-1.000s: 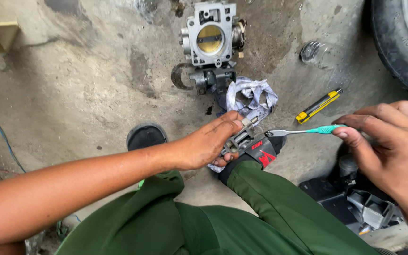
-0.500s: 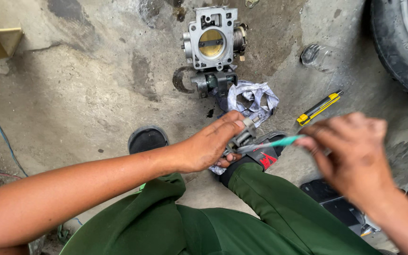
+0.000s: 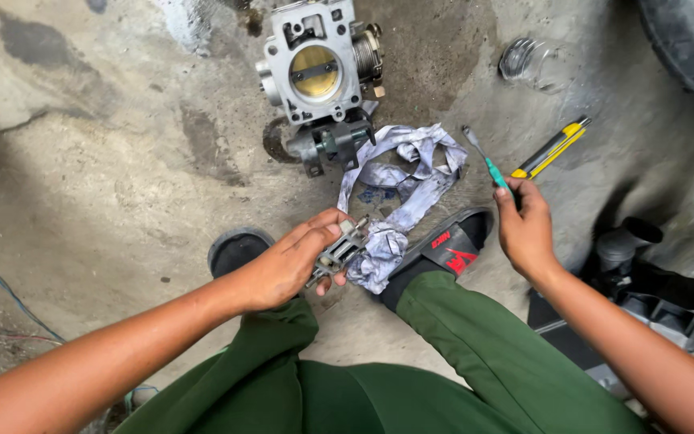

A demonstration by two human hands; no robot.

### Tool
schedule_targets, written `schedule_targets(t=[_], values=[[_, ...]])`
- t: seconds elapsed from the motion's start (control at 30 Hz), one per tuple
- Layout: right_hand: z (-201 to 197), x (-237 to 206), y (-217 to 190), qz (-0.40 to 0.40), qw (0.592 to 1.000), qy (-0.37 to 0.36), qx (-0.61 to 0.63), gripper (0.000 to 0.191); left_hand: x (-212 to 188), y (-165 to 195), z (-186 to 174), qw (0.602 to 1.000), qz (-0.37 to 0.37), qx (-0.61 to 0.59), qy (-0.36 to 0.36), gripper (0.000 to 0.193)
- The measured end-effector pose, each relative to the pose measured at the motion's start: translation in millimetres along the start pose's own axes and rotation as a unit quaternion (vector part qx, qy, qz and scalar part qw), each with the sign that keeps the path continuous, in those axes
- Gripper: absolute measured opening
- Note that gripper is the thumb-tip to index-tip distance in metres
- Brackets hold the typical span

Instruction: The person sits on the floor and cleans a small carburetor component using a cloth and a toothbrush. They wipe the part, scrub it with the brush, and repeatedly inspect it. A larger carburetor body is also handled and placed on the floor.

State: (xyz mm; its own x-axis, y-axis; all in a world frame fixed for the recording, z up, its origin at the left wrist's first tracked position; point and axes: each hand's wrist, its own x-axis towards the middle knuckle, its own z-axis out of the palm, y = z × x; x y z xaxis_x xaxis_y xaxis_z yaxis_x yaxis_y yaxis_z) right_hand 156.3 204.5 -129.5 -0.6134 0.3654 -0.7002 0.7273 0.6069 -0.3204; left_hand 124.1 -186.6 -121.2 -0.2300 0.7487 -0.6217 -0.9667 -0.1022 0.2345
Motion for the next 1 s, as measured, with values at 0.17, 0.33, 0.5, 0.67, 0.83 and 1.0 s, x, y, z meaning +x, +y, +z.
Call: schedule_targets(t=[0.17, 0.33, 0.5, 0.67, 0.83, 1.0], values=[[32.6, 11.3, 23.8, -0.225, 0.965, 0.12, -0.069, 0.023, 0.2, 26.4, 2.3, 0.998, -0.011, 0.06, -0.011, 0.046], [45.7, -19.9, -6.5, -0.341, 0.928, 0.07, -0.129, 0.013, 0.0, 68.6, 7.3, 0.996, 0.053, 0.065, 0.006, 0.056], [109.0, -40.6, -26.8, -0.355, 0.931, 0.005, -0.079, 0.023, 10.7, 68.1, 14.2, 0.997, 0.059, 0.028, 0.031, 0.053], [127.8, -48.3, -9.9, -0.339, 0.938, 0.028, -0.062, 0.029, 8.9, 44.7, 19.0, 0.994, 0.105, -0.006, 0.007, 0.05], [137.1, -47.9, -13.5, -0.256, 0.965, 0.003, -0.051, 0.019, 7.0, 34.8, 29.8, 0.993, 0.117, -0.035, 0.009, 0.042], [129.5, -54.4, -39.4, -0.283, 0.952, -0.032, -0.112, 0.018, 4.5, 30.9, 33.6, 0.993, 0.105, -0.047, 0.03, 0.042]])
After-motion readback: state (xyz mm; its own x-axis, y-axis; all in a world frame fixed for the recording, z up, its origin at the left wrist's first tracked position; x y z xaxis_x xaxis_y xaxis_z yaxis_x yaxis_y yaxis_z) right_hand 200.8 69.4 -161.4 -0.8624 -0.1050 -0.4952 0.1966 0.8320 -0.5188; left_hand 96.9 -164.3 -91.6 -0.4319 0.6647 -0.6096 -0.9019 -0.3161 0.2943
